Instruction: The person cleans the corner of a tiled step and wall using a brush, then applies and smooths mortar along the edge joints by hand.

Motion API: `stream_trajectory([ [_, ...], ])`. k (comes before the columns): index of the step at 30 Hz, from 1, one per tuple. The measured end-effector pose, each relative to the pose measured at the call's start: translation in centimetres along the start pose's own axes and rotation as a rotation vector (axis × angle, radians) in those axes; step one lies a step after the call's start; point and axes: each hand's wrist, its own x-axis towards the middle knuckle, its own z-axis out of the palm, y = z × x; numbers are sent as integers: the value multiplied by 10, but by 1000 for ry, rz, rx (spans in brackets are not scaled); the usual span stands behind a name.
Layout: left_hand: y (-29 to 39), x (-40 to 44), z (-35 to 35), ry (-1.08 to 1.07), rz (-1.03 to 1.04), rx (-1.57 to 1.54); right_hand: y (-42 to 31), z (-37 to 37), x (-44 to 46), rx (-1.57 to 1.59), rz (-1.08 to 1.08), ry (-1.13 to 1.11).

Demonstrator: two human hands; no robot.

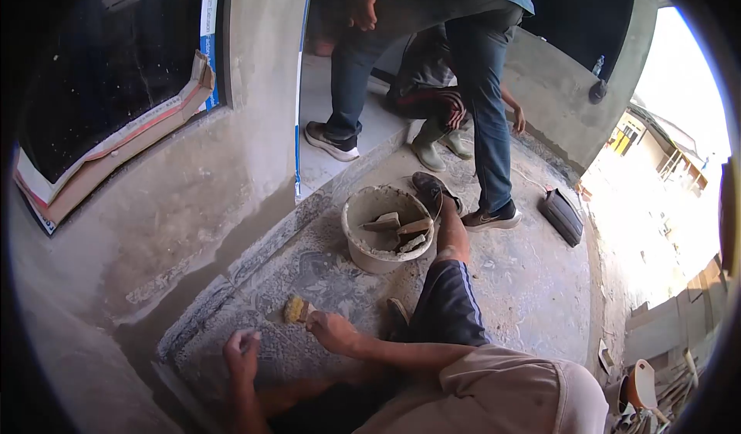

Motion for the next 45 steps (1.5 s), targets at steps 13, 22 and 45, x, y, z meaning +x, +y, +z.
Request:
stream_trajectory([
  [13, 64, -32, 80, -321, 137, -8, 5, -31, -20, 96, -140, -23],
  [22, 78, -45, 55, -46, 493, 282, -19, -52, -25, 16, -73, 116],
  [45, -280, -113, -71, 348, 115, 729, 139, -38, 84, 391, 325, -93],
])
